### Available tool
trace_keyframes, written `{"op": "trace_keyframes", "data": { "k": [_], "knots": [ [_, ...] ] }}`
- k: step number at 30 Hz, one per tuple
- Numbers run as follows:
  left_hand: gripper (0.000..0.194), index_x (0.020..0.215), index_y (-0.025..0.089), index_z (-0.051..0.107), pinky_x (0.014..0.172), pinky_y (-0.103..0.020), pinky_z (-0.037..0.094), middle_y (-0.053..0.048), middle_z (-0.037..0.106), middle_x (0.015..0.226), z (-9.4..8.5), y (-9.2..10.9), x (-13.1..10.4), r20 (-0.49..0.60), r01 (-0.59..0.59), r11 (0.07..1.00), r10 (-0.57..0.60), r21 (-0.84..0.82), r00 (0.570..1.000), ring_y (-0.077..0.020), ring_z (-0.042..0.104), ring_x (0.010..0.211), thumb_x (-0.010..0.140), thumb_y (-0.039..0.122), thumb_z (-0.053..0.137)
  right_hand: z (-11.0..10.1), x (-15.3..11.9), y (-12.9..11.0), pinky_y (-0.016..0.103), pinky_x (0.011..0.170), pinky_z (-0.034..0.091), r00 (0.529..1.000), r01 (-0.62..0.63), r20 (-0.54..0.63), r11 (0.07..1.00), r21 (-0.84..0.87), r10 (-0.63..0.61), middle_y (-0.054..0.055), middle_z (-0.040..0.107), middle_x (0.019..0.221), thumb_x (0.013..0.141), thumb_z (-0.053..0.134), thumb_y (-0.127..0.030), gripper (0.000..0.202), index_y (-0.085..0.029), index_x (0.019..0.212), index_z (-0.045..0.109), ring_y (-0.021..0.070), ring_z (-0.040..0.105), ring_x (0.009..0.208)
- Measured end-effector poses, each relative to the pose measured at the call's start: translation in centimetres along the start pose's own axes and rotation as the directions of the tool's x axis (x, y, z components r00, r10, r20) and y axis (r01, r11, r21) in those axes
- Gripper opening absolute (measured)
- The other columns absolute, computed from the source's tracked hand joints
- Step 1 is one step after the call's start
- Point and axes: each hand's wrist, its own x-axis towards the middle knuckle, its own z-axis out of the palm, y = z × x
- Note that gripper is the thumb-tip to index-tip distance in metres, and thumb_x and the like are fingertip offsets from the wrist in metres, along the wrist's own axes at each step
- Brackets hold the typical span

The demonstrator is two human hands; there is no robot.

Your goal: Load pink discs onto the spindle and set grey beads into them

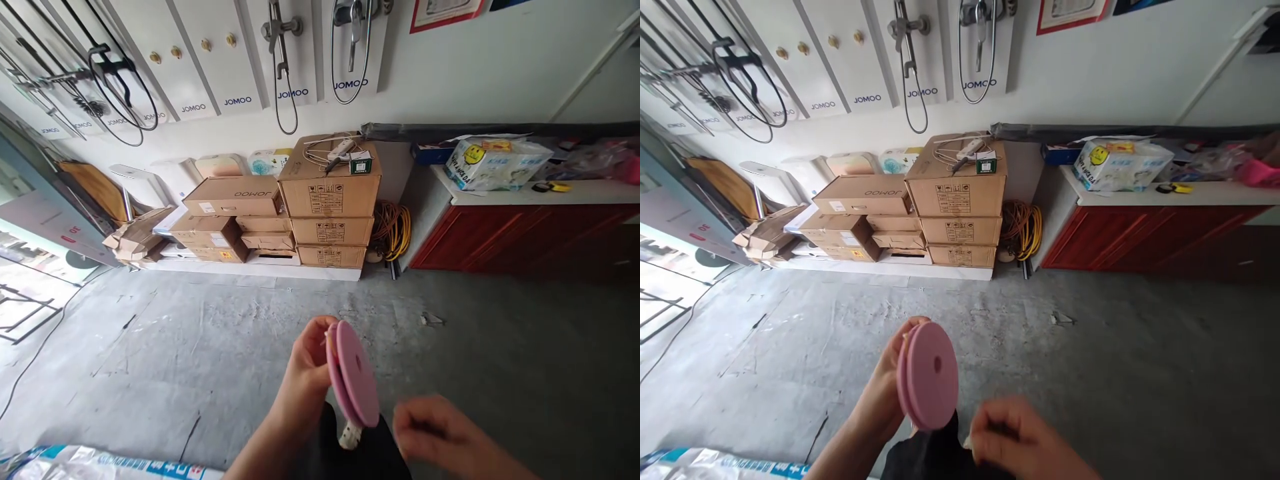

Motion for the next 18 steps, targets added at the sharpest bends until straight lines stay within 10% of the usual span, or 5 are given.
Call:
{"op": "trace_keyframes", "data": {
  "k": [6,18],
  "knots": [
    [0.037,0.087,0.015,0.054,0.055,-0.014,0.041,0.000,0.057,0.077,1.4,0.7,-0.1,0.386,0.070,0.995,-0.036,-0.073,0.922,-0.0049,0.048,0.059,0.061,0.024,0.079,-3.3,3.5,-3.5,0.025,0.058,0.023,0.981,0.121,0.133,0.984,0.134,-0.139,-0.005,0.032,0.058,0.079,0.053,-0.038,0.029,-0.018,0.062,0.042,0.0100,0.026,0.057],
    [0.037,0.088,0.020,0.055,0.070,-0.020,0.046,0.000,0.052,0.090,0.9,0.5,0.0,0.252,-0.224,0.944,0.162,0.240,0.954,-0.0123,0.051,0.081,0.057,0.005,0.070,-2.5,4.9,0.3,0.025,0.050,0.018,0.997,0.073,-0.008,0.996,-0.060,-0.073,-0.006,0.031,0.055,0.073,0.049,-0.037,0.022,-0.019,0.062,0.044,0.0091,0.022,0.052]
  ]
}}
